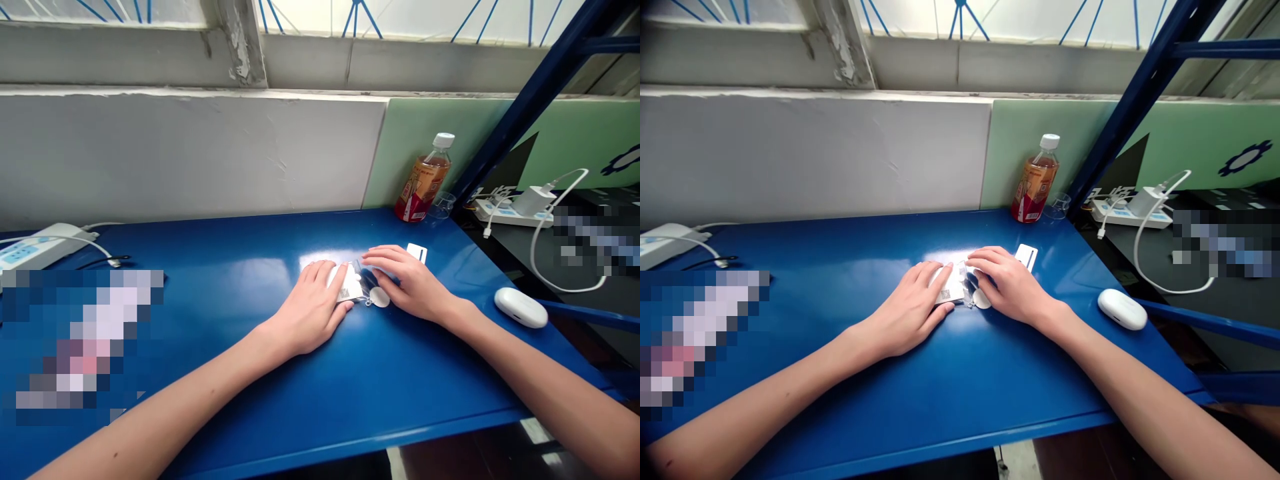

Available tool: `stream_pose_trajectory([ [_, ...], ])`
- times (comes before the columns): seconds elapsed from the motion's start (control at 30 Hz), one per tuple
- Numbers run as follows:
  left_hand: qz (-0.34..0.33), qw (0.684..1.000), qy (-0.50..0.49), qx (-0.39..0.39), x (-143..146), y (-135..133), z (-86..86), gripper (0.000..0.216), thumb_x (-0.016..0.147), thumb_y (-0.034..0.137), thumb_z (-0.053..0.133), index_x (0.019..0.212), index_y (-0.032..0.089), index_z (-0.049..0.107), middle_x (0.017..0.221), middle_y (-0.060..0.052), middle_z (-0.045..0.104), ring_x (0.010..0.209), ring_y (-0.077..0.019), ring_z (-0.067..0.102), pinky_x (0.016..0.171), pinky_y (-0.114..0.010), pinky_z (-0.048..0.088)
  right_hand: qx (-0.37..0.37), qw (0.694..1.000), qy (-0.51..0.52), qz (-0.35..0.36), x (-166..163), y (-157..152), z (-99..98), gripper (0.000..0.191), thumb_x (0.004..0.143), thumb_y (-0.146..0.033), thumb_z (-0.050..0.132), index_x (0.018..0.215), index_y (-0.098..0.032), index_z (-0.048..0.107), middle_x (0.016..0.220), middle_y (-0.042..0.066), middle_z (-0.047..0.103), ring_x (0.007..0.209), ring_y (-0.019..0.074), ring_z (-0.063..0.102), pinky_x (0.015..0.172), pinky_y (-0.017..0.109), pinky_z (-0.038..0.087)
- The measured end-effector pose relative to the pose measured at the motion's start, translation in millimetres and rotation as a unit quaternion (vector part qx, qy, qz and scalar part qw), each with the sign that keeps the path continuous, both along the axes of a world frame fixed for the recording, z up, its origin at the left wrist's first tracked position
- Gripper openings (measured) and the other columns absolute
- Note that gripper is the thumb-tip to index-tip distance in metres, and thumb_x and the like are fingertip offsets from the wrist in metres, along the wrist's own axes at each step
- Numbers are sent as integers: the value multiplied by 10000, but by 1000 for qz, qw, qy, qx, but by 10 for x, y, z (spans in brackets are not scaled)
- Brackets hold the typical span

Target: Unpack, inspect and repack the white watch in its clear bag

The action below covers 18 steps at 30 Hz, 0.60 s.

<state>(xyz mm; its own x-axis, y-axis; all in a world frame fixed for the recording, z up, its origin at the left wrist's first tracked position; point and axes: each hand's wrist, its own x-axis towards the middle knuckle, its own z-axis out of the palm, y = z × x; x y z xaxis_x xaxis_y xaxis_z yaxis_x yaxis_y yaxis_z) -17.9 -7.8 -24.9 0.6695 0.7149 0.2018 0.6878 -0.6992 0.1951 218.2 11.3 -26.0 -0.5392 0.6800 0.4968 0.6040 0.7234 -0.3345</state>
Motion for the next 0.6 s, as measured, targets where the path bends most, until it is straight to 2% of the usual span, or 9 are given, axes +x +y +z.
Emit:
stream_pose_trajectory([
  [0.13,-19,999,-43,-10,-20,1,2,588,1016,380,423,1494,59,304,1391,-228,487,1278,-348,460,1090,-535,396,-4,1000,1,5,37,46,-16,344,951,-116,499,1263,-178,630,1220,134,688,1126,258,636,968,458,551],
  [0.37,-92,988,-122,-24,-86,2,2,577,1038,345,378,1549,185,162,1479,-183,434,1361,-314,416,1118,-518,388,-2,998,53,31,63,43,17,270,930,-181,590,1161,-239,716,1122,102,694,996,227,681,870,391,571],
  [0.5,-133,979,-149,-29,-112,6,-28,592,1044,351,352,1564,201,110,1505,-185,414,1378,-312,408,1117,-522,386,-79,986,136,57,62,32,117,173,898,-245,671,1041,-257,767,995,55,711,878,195,682,804,341,560],
  [0.6,-130,976,-171,-29,-124,13,-51,583,1047,379,333,1561,184,137,1505,-198,417,1391,-317,405,1112,-514,395,-152,965,204,58,62,25,177,99,842,-289,747,924,-252,788,892,34,702,808,181,657,741,317,536],
])
